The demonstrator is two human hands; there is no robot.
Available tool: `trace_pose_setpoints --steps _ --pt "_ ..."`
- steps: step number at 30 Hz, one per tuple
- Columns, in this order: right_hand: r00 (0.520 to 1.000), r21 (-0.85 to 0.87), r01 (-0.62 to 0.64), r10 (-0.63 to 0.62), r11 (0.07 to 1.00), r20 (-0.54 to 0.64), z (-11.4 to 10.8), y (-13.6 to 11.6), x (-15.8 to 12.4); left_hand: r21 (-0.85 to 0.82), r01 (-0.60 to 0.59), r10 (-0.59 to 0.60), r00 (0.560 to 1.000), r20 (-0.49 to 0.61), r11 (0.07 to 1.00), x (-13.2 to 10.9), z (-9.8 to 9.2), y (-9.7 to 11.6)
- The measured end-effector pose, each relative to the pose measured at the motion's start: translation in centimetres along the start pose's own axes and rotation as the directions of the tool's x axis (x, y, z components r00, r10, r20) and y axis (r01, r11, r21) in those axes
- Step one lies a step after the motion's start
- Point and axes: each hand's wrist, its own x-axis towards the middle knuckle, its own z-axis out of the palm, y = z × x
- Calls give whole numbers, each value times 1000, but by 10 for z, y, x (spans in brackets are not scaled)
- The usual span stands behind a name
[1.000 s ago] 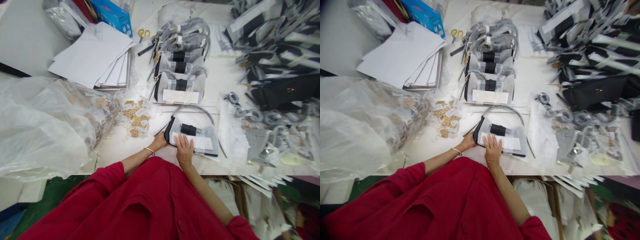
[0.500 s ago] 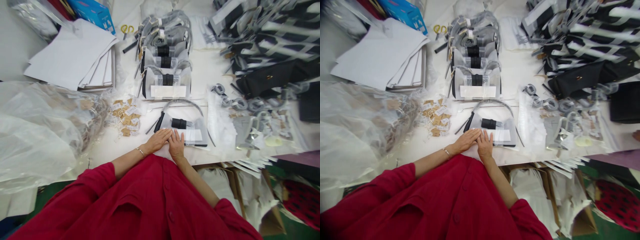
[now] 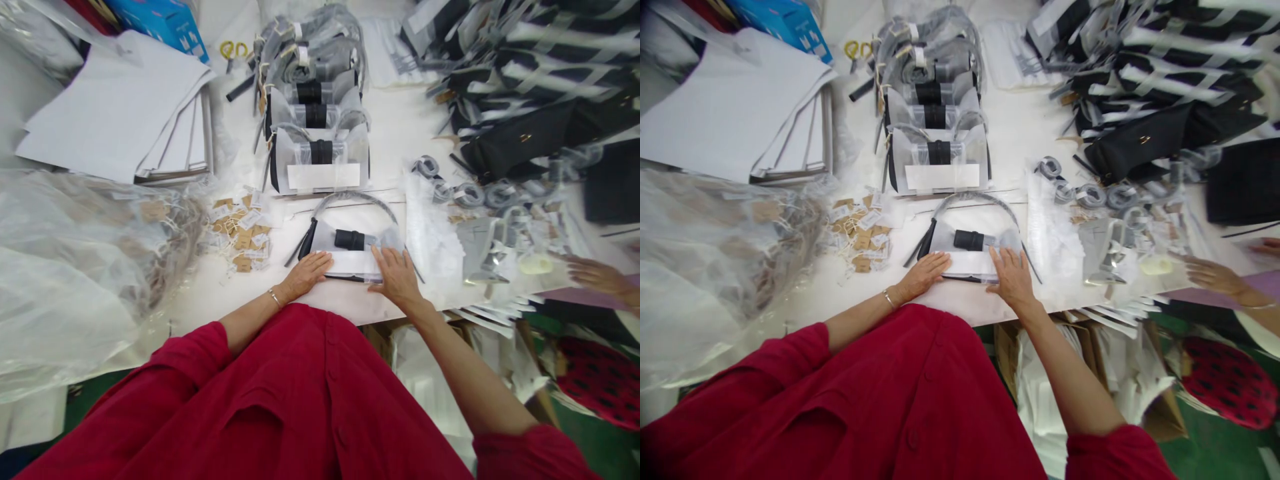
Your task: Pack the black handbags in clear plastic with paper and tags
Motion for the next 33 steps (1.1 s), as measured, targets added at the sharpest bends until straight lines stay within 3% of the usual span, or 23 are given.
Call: trace_pose_setpoints --steps 5,9,13,19,21,24,28,33 --pt "997 5 -32 32 999 -73 20 2 -15 -52 -2 0 1000 -22 999 0 2 -4" --pt "995 17 -77 78 997 -62 38 1 -28 -101 25 -30 998 -50 995 2 3 -3" --pt "993 -23 -69 67 997 -95 32 -7 -28 -114 46 -53 997 -58 992 3 5 -2" --pt "991 -5 -46 45 999 -123 -6 -61 -15 -81 5 -10 998 -60 997 0 7 -5" --pt "994 22 34 -32 999 -108 0 -80 -10 -47 -34 30 995 -96 998 0 9 -6" --pt "984 50 137 -130 989 -126 27 -93 -3 40 -95 100 986 -137 995 0 9 -5" --pt "974 47 138 -127 989 -186 59 -88 -3 225 -155 168 985 -39 962 -4 -1 6" --pt "971 36 140 -130 990 -200 65 -87 -7 397 -220 178 974 142 891 -21 -11 11"
